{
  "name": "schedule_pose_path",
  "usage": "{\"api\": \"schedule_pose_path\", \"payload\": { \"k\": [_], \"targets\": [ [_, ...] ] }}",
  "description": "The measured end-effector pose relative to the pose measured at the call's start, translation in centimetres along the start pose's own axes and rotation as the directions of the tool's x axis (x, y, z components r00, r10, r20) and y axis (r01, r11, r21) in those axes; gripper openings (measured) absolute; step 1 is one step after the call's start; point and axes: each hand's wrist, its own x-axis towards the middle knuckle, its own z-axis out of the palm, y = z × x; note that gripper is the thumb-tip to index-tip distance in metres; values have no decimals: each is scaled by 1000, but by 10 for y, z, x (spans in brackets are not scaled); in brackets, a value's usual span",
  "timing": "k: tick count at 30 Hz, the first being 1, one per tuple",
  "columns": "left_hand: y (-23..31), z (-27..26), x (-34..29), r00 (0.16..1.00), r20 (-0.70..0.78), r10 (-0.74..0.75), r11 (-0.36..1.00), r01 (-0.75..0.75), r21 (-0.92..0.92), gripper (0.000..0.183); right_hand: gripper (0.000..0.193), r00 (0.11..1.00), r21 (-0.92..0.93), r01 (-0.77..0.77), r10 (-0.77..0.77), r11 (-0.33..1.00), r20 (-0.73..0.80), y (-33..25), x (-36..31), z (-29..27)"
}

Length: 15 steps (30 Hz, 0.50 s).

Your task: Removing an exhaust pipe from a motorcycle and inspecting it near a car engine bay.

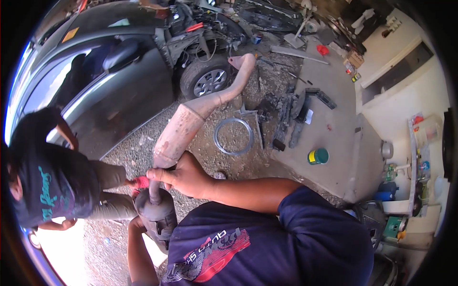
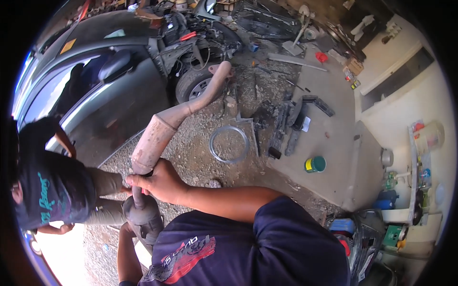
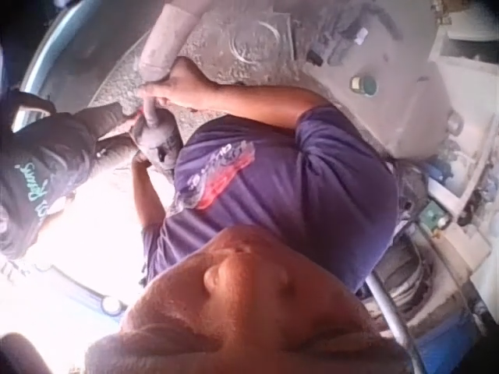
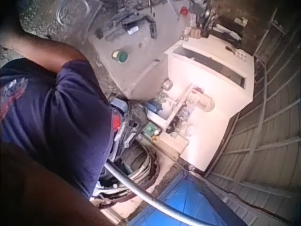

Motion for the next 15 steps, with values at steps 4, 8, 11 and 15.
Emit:
{"api": "schedule_pose_path", "payload": {
  "k": [4,8,11,15],
  "targets": [
    [96,-11,45,999,23,-33,998,31,59,42,28,994,-31,78,-80,996,-78,-28,41,-65],
    [207,-18,112,996,69,-49,991,40,124,42,22,986,49,23,-15,999,-168,-63,79,-159],
    [302,-15,186,993,111,-50,985,30,173,42,17,967,107,45,-16,993,-254,-81,93,-220],
    [413,1,285,983,178,-45,975,5,222,42,23,914,51,118,-88,992,-395,-117,103,-297]
  ]
}}
